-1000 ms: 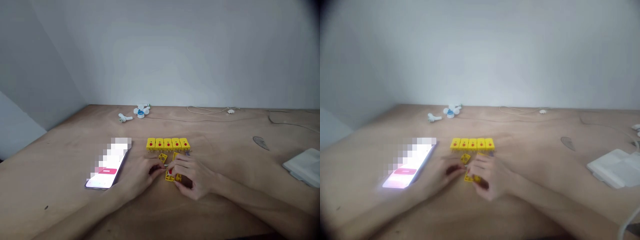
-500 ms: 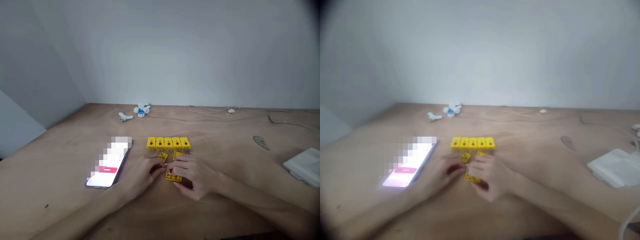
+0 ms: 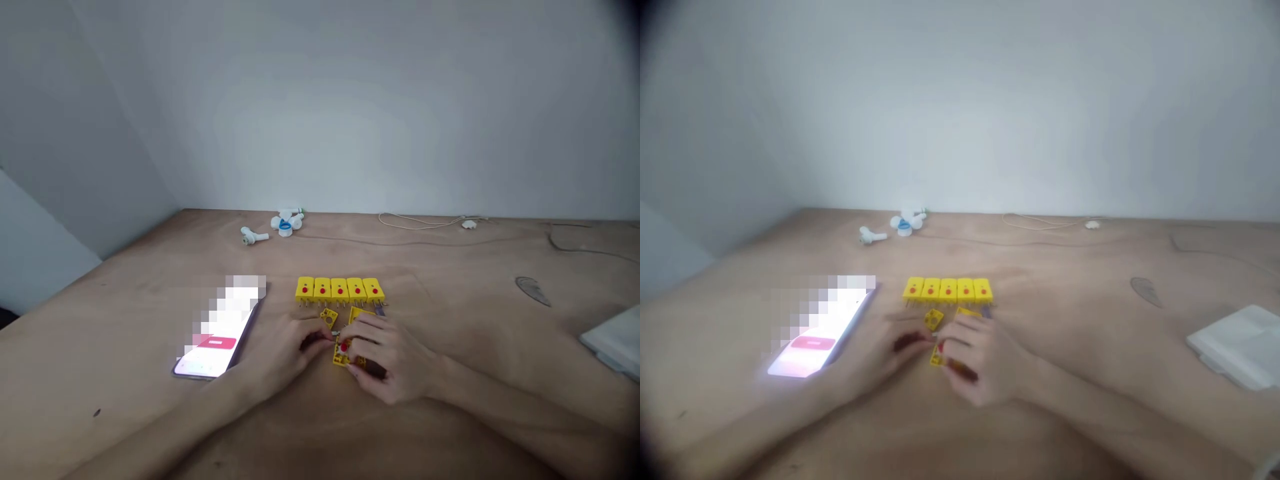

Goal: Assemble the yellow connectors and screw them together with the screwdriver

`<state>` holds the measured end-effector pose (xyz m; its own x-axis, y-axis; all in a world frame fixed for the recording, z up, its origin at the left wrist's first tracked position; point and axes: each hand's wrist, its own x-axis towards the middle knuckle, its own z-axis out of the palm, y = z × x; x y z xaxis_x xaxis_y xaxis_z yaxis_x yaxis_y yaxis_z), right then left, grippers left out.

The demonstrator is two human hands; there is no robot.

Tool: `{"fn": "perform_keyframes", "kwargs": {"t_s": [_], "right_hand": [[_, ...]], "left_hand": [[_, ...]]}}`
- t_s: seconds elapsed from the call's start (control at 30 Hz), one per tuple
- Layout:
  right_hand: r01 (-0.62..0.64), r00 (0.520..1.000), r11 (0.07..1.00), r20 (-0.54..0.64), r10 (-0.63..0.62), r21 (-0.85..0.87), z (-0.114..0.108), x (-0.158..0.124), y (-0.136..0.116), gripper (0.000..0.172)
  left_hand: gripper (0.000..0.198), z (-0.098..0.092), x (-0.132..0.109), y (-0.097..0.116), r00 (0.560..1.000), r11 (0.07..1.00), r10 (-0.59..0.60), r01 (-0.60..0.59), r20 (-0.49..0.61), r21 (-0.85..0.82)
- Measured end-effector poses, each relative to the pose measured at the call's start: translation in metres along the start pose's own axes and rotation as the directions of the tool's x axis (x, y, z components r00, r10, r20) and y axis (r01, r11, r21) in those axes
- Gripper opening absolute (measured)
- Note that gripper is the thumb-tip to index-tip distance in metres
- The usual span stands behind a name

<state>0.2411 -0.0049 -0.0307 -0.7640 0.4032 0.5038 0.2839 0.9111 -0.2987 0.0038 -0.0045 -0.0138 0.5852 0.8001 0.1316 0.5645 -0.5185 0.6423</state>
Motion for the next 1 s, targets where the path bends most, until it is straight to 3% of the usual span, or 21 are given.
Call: {"fn": "perform_keyframes", "kwargs": {"t_s": [0.43, 1.0], "right_hand": [[-0.044, 0.998, 0.992, 0.042, 0.039, 0.117, -0.004, 0.004, -0.001, 0.012], [-0.084, 0.99, 0.995, 0.118, 0.077, 0.059, -0.006, 0.007, -0.012, 0.009]], "left_hand": [[0.018, 0.001, 0.001, 0.0, 1.0, 1.0, 0.015, -0.015, -0.001, 0.017], [0.017, 0.001, -0.001, 0.004, 0.999, 0.999, 0.018, -0.017, -0.035, 0.037]]}}
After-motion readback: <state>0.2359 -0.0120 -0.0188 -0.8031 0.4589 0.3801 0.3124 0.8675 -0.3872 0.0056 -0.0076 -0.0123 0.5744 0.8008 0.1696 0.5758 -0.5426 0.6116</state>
